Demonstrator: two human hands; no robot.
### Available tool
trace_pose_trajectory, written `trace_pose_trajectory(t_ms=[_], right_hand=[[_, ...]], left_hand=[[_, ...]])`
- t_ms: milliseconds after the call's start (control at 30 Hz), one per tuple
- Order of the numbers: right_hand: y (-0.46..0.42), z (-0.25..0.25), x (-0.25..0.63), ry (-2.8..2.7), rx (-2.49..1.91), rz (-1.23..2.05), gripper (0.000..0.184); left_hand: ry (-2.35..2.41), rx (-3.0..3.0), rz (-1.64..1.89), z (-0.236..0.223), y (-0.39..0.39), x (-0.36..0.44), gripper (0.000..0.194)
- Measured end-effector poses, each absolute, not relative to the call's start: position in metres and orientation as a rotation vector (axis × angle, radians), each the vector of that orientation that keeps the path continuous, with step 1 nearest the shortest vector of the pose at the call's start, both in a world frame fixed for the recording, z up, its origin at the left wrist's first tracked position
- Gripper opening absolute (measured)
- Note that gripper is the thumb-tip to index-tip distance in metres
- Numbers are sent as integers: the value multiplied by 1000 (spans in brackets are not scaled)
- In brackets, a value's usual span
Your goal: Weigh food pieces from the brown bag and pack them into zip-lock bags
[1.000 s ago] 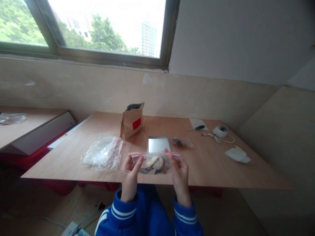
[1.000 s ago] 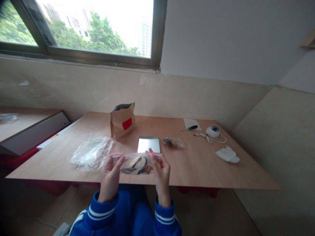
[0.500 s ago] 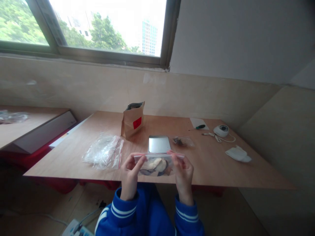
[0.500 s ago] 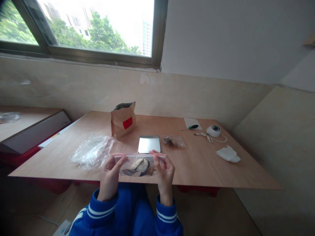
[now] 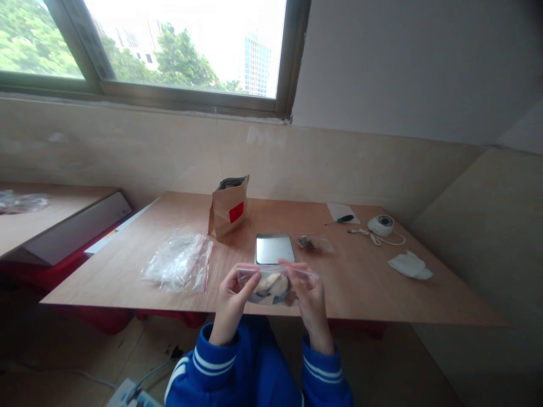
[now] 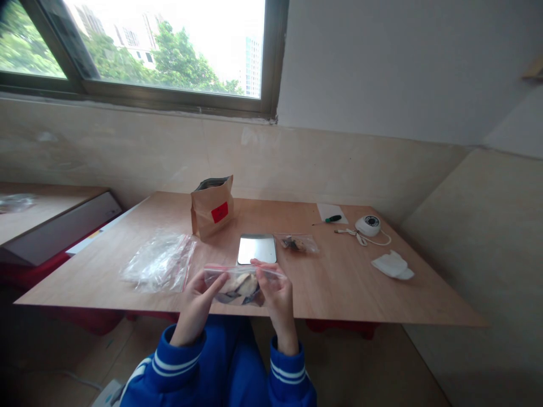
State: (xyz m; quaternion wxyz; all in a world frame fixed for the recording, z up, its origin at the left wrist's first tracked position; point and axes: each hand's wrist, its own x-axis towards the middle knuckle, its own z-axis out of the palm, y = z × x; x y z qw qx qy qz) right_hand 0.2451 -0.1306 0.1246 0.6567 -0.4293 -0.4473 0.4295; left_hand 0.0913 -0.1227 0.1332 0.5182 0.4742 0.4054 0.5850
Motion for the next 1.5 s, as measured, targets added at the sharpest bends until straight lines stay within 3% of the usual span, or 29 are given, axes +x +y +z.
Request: trace_pose_trajectory(t_ms=[400,867,1200,1500], right_hand=[[-134,120,251,-1060,-907,1043,18],[-133,124,247,-1020,-957,826,10],[-135,118,251,-1044,-885,1147,17],[-135,120,248,-1097,-926,1134,13]], left_hand=[[1011,1165,1422,134,-121,88,18],[1018,1217,1389,139,-126,87,19],[945,1248,1403,129,-126,83,15],[943,1272,1415,129,-124,81,11]])
